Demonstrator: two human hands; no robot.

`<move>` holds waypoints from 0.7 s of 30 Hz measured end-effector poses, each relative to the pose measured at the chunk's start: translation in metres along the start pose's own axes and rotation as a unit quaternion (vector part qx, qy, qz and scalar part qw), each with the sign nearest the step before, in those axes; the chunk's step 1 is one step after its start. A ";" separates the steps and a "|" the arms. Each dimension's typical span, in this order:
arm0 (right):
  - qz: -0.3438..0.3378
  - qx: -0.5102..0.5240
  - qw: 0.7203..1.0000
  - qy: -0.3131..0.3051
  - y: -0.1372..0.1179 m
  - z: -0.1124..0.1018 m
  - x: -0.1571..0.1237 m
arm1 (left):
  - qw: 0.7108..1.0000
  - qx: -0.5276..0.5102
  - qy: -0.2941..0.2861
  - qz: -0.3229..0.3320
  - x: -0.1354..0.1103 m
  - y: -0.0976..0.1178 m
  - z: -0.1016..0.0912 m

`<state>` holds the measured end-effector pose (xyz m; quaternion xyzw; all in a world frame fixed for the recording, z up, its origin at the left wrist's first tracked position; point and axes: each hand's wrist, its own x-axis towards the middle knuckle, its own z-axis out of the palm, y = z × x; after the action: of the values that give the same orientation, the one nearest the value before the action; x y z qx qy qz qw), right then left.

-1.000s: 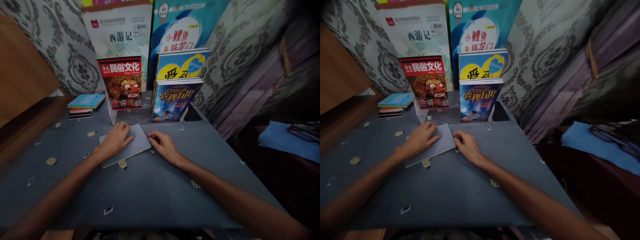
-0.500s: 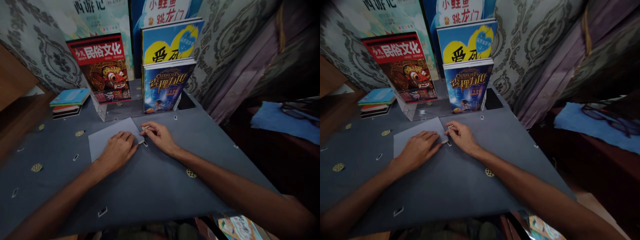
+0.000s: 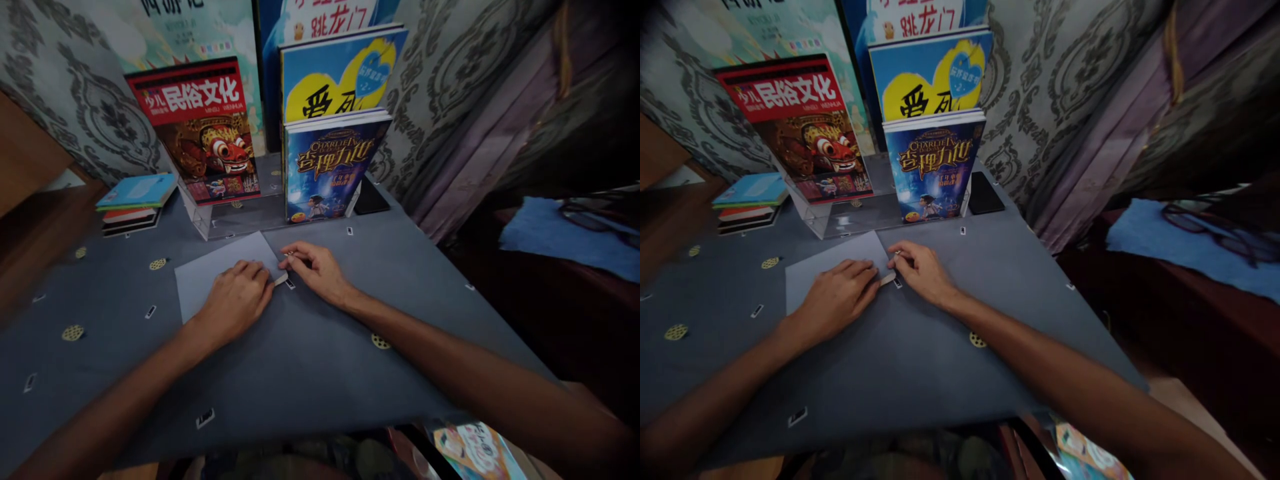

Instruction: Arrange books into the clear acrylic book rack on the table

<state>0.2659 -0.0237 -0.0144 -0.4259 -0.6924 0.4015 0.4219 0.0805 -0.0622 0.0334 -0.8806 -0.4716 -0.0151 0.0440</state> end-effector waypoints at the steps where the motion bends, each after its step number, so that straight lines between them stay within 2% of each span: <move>1: -0.001 -0.005 1.000 -0.003 0.000 0.000 -0.001 | 1.000 0.007 0.000 0.002 0.000 0.001 0.000; 4: -0.006 -0.026 0.999 -0.020 -0.002 0.001 -0.004 | 1.000 0.004 -0.010 0.010 0.001 -0.004 -0.001; 6: -0.016 -0.041 0.999 -0.032 -0.005 0.002 -0.006 | 1.000 0.003 -0.025 0.005 0.003 -0.016 -0.003; 11: -0.036 -0.071 0.995 -0.060 -0.011 0.004 -0.011 | 0.992 0.036 -0.052 -0.107 0.005 -0.067 -0.008; 14: -0.043 -0.099 0.993 -0.055 -0.012 0.004 -0.012 | 0.988 0.012 -0.070 -0.138 0.003 -0.089 -0.009; 17: -0.053 -0.156 0.986 -0.028 -0.011 0.002 -0.011 | 0.985 -0.001 -0.095 -0.142 -0.001 -0.095 -0.011; 21: -0.062 -0.230 0.971 -0.022 -0.006 0.000 -0.001 | 0.979 -0.075 -0.128 -0.137 -0.002 -0.089 -0.013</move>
<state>0.2647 -0.0263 -0.0092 -0.4592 -0.8001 0.2139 0.3213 0.0051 -0.0159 0.0523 -0.8032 -0.5868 0.0569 -0.0855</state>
